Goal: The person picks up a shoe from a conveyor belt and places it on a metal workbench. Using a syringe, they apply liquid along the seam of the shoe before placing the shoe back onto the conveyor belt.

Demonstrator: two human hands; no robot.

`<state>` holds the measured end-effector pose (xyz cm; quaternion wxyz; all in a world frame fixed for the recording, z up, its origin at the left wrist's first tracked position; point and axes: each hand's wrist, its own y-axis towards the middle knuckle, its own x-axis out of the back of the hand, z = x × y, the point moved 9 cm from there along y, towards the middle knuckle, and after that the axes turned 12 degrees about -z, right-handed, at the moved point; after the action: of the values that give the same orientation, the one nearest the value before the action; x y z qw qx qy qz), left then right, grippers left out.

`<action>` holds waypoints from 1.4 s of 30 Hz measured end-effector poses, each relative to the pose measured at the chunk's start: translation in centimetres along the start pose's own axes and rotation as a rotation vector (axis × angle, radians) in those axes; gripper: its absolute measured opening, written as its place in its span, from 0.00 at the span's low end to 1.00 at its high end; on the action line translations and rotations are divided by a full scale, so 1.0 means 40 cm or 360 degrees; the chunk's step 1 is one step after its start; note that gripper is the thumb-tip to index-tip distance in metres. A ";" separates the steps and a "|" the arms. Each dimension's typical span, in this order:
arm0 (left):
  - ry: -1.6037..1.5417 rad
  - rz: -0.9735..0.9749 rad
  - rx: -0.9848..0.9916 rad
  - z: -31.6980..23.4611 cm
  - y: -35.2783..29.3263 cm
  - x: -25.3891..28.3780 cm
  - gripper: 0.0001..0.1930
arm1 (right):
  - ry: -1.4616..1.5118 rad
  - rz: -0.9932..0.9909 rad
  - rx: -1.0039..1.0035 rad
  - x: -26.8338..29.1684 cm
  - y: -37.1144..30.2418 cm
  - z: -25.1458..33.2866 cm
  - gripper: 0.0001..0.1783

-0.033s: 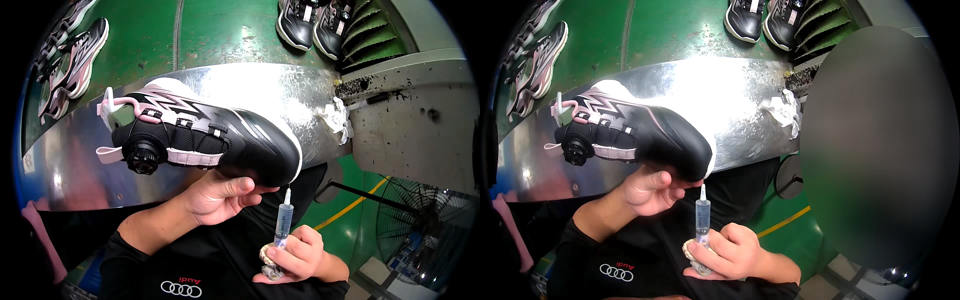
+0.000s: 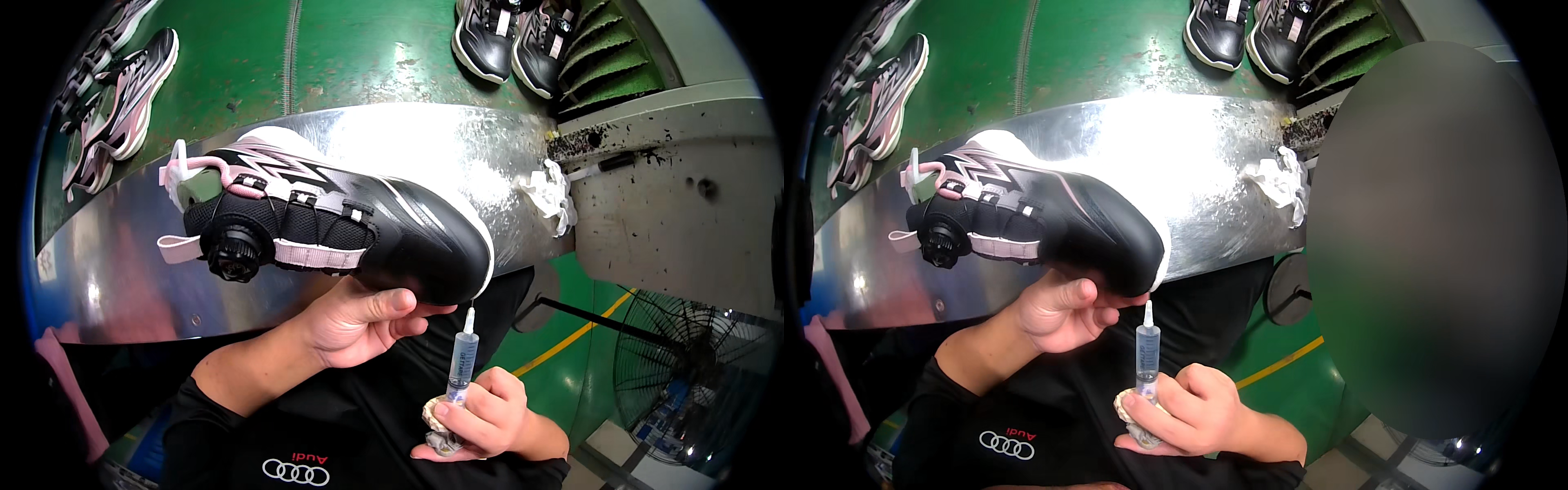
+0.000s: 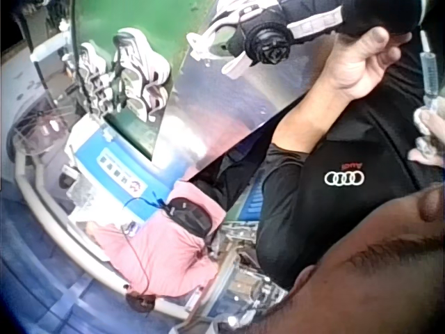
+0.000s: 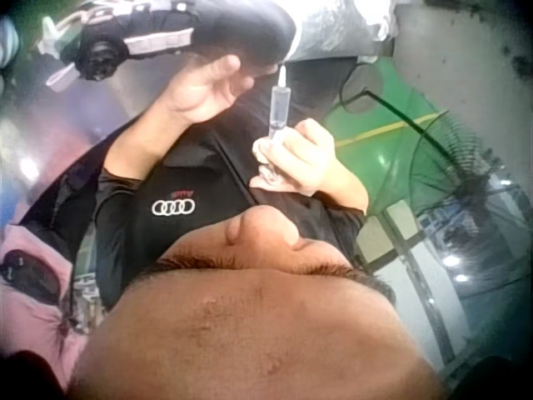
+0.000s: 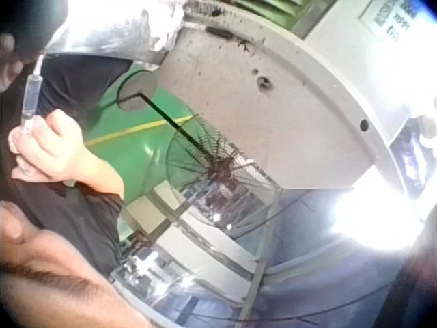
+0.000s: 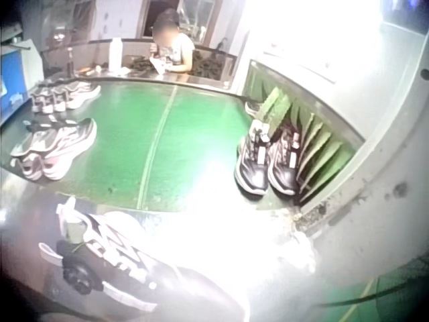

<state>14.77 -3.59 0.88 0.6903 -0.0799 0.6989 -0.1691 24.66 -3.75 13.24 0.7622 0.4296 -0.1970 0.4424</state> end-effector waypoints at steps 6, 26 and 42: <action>-0.0002 0.0041 -0.0039 -0.003 0.006 -0.019 0.18 | -0.0112 -0.0007 0.0087 -0.011 -0.006 -0.004 0.23; 0.0086 -0.0527 -0.0315 -0.089 -0.380 0.130 0.38 | -0.0242 -0.0389 0.0029 -0.030 0.037 -0.273 0.43; 0.1228 -0.0574 -0.0735 -0.442 0.191 -0.038 0.19 | -0.0168 -0.0621 -0.0263 -0.038 0.065 -0.379 0.39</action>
<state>-1.81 6.26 -0.51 0.3047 -0.2823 0.8982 -0.1438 20.46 8.67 5.08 0.8546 0.4181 -0.1853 0.2459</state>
